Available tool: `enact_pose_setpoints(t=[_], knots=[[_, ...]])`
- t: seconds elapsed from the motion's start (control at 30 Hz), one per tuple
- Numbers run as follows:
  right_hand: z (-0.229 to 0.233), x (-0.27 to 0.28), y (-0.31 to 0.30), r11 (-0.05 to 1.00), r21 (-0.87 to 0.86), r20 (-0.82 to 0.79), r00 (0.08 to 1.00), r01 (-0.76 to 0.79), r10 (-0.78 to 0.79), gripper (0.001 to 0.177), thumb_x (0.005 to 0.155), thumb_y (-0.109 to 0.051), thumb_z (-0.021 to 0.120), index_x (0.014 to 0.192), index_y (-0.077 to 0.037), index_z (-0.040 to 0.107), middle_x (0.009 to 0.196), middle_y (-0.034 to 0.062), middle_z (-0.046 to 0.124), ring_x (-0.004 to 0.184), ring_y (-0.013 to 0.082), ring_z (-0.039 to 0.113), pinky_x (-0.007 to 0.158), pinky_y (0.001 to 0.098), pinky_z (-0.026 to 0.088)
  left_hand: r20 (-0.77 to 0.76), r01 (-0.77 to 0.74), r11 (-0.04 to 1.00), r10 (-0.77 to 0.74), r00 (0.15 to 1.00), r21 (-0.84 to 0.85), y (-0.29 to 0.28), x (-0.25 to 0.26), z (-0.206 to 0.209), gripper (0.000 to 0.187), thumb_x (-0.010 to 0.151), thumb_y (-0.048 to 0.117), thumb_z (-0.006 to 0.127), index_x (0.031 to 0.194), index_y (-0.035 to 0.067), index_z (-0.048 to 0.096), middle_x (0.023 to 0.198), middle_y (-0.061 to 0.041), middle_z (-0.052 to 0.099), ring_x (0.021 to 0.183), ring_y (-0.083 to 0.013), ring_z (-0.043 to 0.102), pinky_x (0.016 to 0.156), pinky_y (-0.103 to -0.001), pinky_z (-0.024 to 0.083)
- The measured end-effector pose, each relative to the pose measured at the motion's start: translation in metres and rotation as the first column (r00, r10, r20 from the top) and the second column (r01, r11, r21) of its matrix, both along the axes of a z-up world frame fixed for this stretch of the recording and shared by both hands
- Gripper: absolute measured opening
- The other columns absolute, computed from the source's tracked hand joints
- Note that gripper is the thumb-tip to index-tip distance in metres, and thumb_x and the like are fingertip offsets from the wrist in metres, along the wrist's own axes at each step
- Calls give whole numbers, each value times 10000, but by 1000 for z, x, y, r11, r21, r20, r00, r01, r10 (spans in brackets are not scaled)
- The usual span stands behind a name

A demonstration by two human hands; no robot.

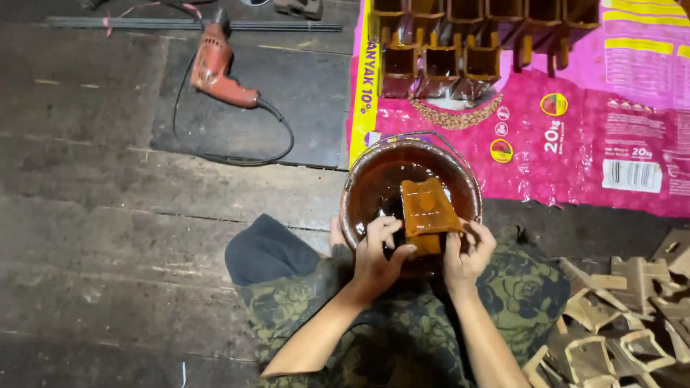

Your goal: Dipping small wooden components into a bowl of stain and arranging them on a drying rack.

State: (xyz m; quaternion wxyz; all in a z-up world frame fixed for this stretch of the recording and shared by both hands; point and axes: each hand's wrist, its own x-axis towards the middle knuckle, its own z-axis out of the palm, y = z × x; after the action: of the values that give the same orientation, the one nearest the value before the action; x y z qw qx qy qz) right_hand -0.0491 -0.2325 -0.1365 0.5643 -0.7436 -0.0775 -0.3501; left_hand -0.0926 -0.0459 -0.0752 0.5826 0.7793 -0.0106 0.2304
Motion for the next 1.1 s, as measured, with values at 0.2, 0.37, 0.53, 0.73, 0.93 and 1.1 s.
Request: enact_pose_setpoints(t=[0.2,0.37,0.53,0.73,0.93,1.1], knots=[[-23,0,-4,996,-41,-10,996,83,-83,370,920,66,762,1244,84,585,1197,184,524,947,300,689,836,396,584,46,-8,1000,7,999,23,-1,3,5,462,867,318,815,1218,64,656,1198,-104,683,673,-287,695,595,-390,586],[-24,-5,-2,991,17,-20,991,133,-133,378,900,56,779,1219,90,579,1159,190,549,937,323,718,811,387,595,106,2,998,-8,994,57,0,1,7,452,877,312,806,1220,51,669,1178,-117,681,631,-267,680,590,-367,588],[-14,-3,10,993,30,-68,991,114,-111,374,897,45,786,1198,63,564,1082,153,617,882,239,716,778,335,590,157,-46,995,31,987,90,6,6,27,451,909,330,768,1248,58,649,1231,-105,630,615,-222,665,597,-336,585],[8,-17,14,999,51,-187,982,16,-6,334,940,54,616,1234,70,459,1169,297,616,1061,310,693,934,330,589,-8,-11,990,13,1000,140,0,-5,-5,401,862,172,774,1213,1,686,1202,-132,700,1101,-268,680,1014,-376,539],[17,-26,18,997,78,-172,985,-9,22,338,942,98,622,1221,65,435,1160,316,602,1067,328,684,922,337,586,-25,-78,957,88,996,280,2,-11,30,381,890,259,723,1185,34,639,1072,-39,768,882,-124,739,1192,-618,-126],[8,-19,17,987,144,-178,983,74,-48,324,942,52,659,1212,32,482,1158,246,615,1032,276,676,902,325,556,8,-84,979,84,996,188,-2,-6,-2,424,847,226,776,1208,13,706,1172,-135,725,1179,-263,674,1245,-460,191]])
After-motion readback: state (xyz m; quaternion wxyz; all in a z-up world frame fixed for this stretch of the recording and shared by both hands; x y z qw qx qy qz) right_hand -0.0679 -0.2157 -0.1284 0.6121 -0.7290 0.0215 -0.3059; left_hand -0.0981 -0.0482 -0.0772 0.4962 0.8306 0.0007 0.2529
